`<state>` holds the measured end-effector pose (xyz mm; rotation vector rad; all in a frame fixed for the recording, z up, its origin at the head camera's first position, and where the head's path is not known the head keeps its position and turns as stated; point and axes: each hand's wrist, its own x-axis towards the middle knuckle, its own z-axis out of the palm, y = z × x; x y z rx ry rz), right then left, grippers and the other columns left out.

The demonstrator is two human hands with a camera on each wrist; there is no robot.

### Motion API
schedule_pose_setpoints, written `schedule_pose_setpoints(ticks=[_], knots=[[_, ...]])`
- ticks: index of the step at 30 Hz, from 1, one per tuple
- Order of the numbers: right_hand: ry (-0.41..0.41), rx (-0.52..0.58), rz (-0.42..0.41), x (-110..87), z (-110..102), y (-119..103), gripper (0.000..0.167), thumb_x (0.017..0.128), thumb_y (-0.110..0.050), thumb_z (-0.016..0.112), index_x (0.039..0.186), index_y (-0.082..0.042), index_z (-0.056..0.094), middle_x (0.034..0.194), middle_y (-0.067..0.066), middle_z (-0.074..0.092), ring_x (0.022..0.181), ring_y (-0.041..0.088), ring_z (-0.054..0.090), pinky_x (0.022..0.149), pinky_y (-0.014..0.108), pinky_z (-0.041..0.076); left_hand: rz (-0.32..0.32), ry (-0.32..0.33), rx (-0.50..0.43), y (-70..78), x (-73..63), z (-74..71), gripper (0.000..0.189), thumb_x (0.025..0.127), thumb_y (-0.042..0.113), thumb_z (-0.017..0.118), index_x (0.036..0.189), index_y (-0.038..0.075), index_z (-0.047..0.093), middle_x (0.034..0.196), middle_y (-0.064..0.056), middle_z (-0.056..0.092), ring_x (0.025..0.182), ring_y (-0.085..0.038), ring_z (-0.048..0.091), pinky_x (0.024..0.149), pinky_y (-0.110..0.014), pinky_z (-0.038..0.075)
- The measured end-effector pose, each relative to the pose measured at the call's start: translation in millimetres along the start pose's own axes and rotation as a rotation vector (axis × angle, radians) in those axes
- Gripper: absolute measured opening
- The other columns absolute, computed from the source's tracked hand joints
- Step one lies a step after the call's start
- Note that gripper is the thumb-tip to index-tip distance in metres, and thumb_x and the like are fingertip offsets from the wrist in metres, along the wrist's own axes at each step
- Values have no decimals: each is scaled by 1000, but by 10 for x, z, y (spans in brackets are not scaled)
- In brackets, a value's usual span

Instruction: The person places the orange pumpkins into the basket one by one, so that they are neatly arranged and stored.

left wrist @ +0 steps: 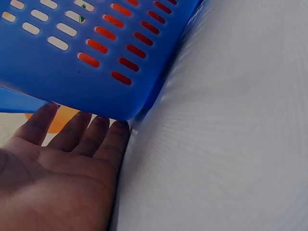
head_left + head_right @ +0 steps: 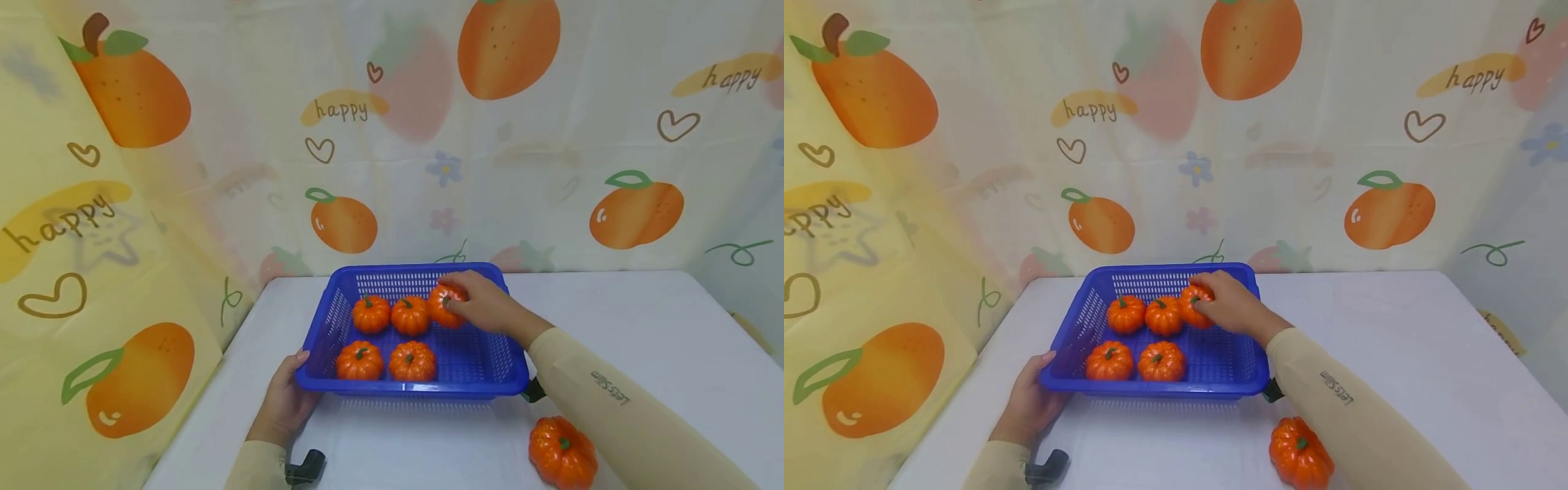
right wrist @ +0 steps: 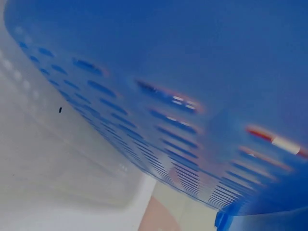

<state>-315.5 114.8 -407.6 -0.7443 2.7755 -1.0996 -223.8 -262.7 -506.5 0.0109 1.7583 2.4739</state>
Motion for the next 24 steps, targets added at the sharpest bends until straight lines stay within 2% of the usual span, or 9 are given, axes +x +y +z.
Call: schedule_pose_setpoints(ticks=[6,13,18,24], knots=[[-55,-131,49,30,89,-5,50,105,-15,64,153,-3,59,153,24,54,142,44,49,117,63,38,2,-5,6,6,1,-3,73,108,38,42,167,-2,27,166,-20,40,142,-27,47,112,-32,44],[-87,-216,84,32,157,-10,49,104,-15,65,152,-5,61,148,24,53,133,44,55,112,63,44,22,-10,-26,-11,6,-11,73,108,37,43,165,-6,27,157,-12,52,138,-24,51,112,-32,42],[-91,-255,109,29,169,-19,48,104,-15,67,151,-8,62,143,22,55,125,42,58,107,63,49,11,-4,-3,-15,6,3,74,108,39,42,167,-3,25,165,-18,41,141,-25,48,112,-31,42],[-85,-307,131,39,189,-39,47,105,-17,68,151,-9,62,144,23,55,128,43,57,108,63,48,5,15,-9,-11,-2,3,74,108,39,43,166,-3,26,161,-15,46,138,-24,50,111,-32,44]])
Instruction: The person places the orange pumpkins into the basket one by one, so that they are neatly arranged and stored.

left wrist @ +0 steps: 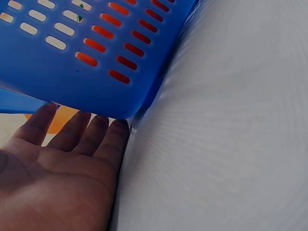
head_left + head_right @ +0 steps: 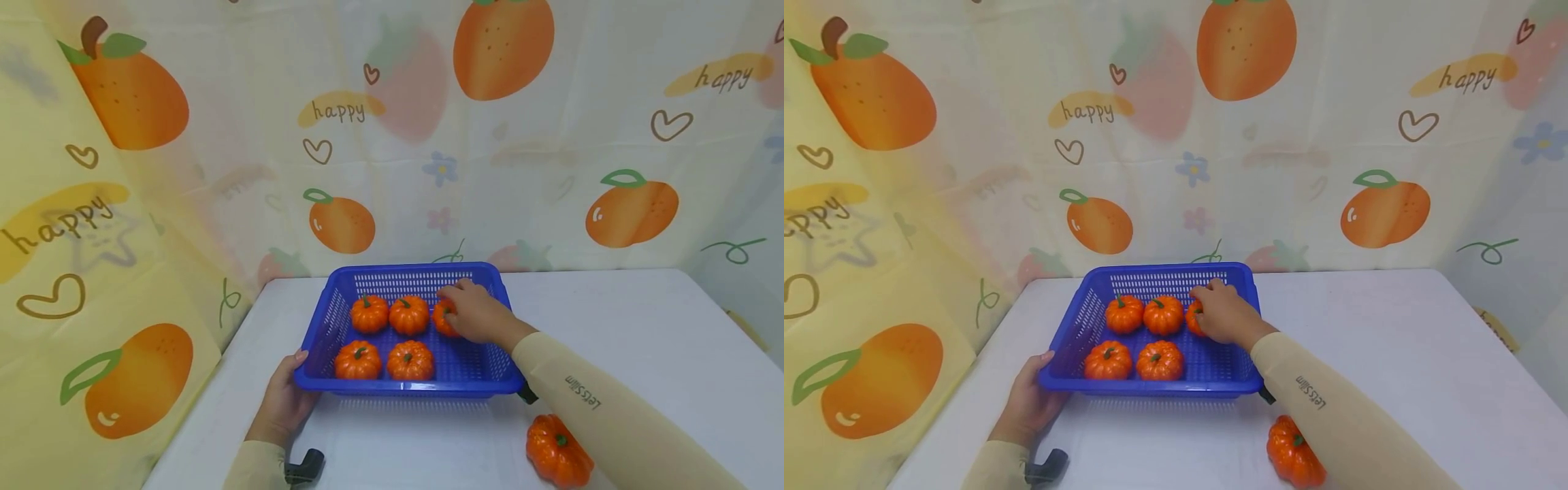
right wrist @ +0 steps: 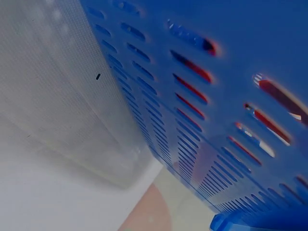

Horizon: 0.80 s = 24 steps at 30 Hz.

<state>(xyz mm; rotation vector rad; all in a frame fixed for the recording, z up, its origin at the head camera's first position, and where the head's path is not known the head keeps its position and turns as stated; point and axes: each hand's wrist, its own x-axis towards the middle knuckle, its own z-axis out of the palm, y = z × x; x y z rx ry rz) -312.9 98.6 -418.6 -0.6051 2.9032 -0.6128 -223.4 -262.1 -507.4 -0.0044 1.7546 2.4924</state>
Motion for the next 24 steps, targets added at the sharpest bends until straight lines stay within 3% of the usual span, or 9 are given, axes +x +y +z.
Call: schedule_pose_setpoints(ticks=[14,24], knots=[[20,-9,-12,-27,-4,-2,46,105,-17,69,149,-9,64,140,23,56,126,43,58,109,62,48,-6,-19,20,0,-7,7,76,108,39,41,168,-2,22,171,-23,31,145,-28,42,111,-30,43],[37,19,-8,-20,9,18,47,104,-18,71,150,-8,63,140,22,58,128,41,58,110,61,48,-8,-4,21,18,-6,10,73,108,39,42,167,-2,27,169,-21,36,141,-26,48,111,-31,45]])
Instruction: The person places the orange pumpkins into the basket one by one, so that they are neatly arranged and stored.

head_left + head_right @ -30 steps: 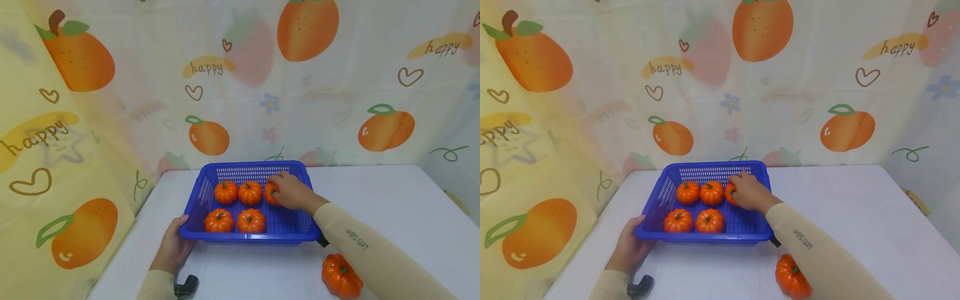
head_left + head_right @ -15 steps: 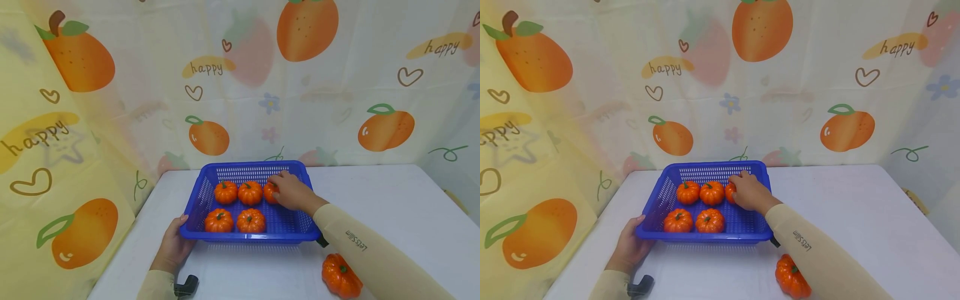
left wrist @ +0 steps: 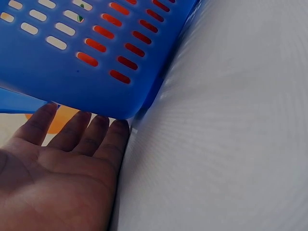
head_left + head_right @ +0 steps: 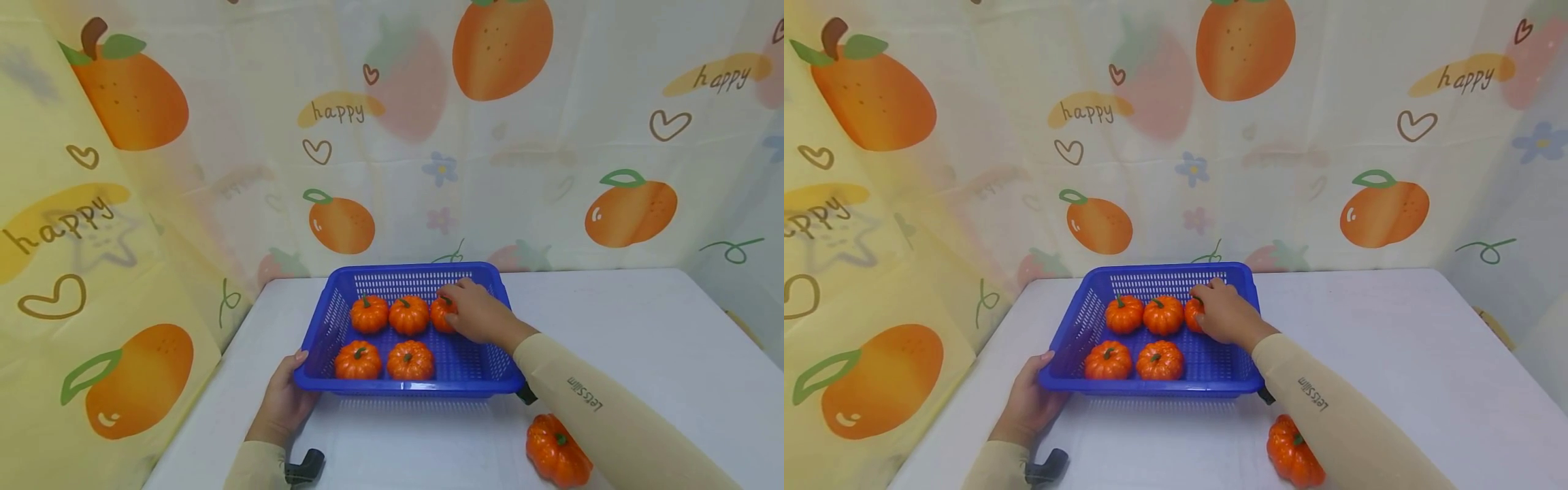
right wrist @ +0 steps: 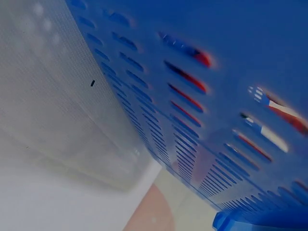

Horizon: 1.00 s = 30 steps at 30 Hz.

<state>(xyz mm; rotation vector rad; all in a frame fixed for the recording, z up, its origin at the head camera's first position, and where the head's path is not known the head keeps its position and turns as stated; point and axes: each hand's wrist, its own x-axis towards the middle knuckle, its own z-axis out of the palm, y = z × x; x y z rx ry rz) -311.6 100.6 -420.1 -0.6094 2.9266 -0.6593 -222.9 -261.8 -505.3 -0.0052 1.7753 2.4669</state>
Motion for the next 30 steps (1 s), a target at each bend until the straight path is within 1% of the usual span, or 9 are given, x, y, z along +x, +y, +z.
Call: schedule_pose_setpoints(ticks=[4,8,14,19,22,25,28,30], knots=[[5,9,-10,-5,-3,6,47,104,-18,71,150,-8,63,139,22,58,127,41,59,110,61,48,-3,10,-4,-3,-1,2,73,108,39,43,167,-1,27,167,-20,38,141,-26,48,111,-31,45],[9,19,-21,-18,-18,12,48,105,-18,70,151,-7,62,141,22,57,129,42,58,110,60,47,-5,12,-6,-7,4,12,74,108,39,43,167,-2,27,168,-21,37,141,-26,48,111,-31,45],[30,109,-41,-63,-66,20,49,105,-15,71,152,-6,61,148,23,54,138,43,52,115,61,41,-3,3,0,-18,14,10,73,108,38,43,168,0,27,169,-20,36,142,-26,47,111,-31,45],[67,190,-95,-92,-100,54,48,104,-15,70,150,-5,62,149,22,55,140,42,50,117,61,39,4,-18,-25,-29,18,-6,73,108,38,43,168,-1,26,169,-20,35,144,-27,45,112,-32,44],[98,241,-136,-115,-139,89,48,104,-14,70,150,-4,63,146,22,57,134,42,53,114,60,43,-1,-26,-20,-28,18,-8,74,108,39,43,168,0,26,170,-20,34,145,-27,44,112,-31,44],[117,283,-162,-144,-205,124,47,105,-14,69,150,-4,62,146,22,57,129,42,56,109,60,47,-3,-19,-25,-26,21,-10,74,108,39,43,168,-1,26,167,-18,38,144,-27,45,112,-32,44],[119,301,-153,-180,-287,145,48,106,-16,68,152,-4,60,150,23,55,128,45,57,107,61,48,-1,-16,-30,-22,18,-12,74,108,40,43,167,-1,24,163,-15,42,142,-26,46,112,-32,44],[119,305,-127,-205,-337,149,49,107,-18,68,153,-5,59,153,22,54,130,45,57,107,63,49,4,-11,-36,-21,14,-15,73,108,39,43,166,-2,25,160,-13,46,141,-26,47,112,-32,44]])
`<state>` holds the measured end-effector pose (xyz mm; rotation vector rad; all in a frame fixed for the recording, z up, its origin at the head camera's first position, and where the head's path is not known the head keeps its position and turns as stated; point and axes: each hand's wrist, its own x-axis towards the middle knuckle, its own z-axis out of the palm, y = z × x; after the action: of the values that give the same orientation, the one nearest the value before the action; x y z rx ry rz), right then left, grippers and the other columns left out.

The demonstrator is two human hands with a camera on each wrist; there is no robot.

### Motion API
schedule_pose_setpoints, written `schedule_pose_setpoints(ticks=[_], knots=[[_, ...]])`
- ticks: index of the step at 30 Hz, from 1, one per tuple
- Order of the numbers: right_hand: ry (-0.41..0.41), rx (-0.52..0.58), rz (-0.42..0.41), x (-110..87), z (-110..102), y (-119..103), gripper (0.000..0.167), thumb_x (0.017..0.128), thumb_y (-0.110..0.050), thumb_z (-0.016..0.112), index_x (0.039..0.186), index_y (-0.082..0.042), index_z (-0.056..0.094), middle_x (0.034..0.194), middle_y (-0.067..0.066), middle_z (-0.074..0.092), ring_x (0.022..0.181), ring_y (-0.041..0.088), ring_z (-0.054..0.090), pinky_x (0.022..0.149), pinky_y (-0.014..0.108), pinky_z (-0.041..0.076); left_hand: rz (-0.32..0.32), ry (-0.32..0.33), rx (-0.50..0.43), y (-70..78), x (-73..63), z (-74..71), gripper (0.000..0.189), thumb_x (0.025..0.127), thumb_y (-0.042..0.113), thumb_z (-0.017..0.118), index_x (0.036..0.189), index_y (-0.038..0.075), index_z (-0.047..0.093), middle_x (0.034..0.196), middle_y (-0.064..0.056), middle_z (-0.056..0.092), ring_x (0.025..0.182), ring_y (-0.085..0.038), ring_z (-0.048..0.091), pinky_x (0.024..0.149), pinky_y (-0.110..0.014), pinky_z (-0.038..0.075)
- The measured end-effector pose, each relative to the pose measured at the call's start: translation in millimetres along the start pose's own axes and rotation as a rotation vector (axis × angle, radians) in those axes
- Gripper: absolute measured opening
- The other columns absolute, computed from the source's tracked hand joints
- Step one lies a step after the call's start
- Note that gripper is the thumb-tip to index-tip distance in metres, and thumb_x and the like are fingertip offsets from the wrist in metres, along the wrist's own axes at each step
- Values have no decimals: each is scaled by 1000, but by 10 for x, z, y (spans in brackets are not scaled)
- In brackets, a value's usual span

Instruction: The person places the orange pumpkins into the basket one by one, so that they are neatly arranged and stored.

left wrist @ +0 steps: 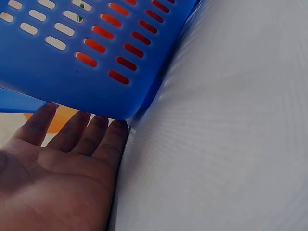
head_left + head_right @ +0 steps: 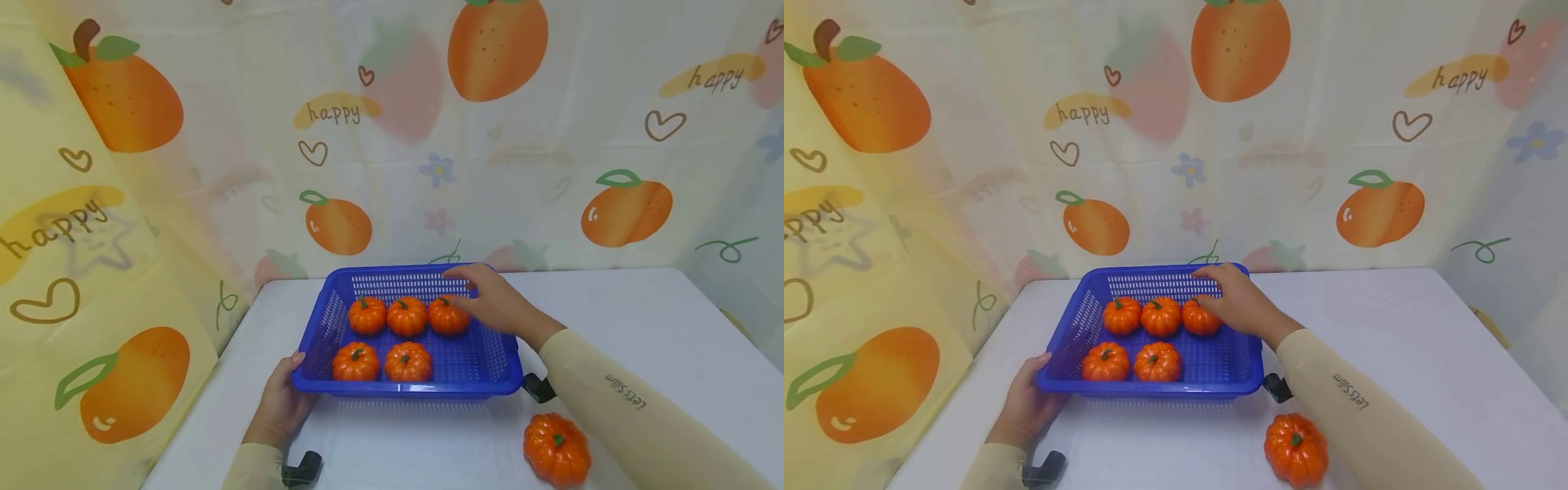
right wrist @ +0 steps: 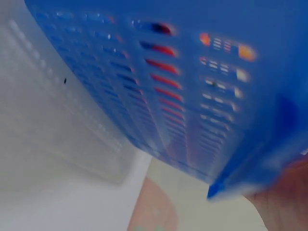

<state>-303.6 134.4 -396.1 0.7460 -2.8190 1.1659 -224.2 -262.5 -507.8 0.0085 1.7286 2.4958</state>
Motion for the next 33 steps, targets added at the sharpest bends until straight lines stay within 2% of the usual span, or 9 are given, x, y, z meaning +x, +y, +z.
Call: schedule_pose_setpoints(ticks=[5,10,23,33], knots=[[19,5,29,-57,-72,21,50,107,-17,68,154,-5,58,154,22,54,130,44,59,104,63,51,11,4,-17,0,-4,-1,71,109,38,44,164,-3,28,155,-10,53,139,-27,50,112,-33,45],[22,11,17,-127,-98,49,47,108,-17,68,152,-6,60,152,21,56,129,43,60,104,63,51,5,12,-9,1,-7,-3,73,109,39,45,165,-3,27,156,-8,52,140,-25,50,112,-31,45],[74,19,12,-374,-244,104,48,106,-16,70,151,-3,59,154,22,53,128,45,60,102,64,52,-13,-3,19,19,8,11,76,109,42,44,169,0,22,171,-19,31,146,-27,42,112,-29,44],[105,33,9,-563,-302,142,48,106,-13,70,150,2,57,152,24,54,129,46,59,103,63,52,1,6,11,4,2,-12,74,109,42,45,167,-1,27,163,-11,46,144,-25,47,111,-31,45]])
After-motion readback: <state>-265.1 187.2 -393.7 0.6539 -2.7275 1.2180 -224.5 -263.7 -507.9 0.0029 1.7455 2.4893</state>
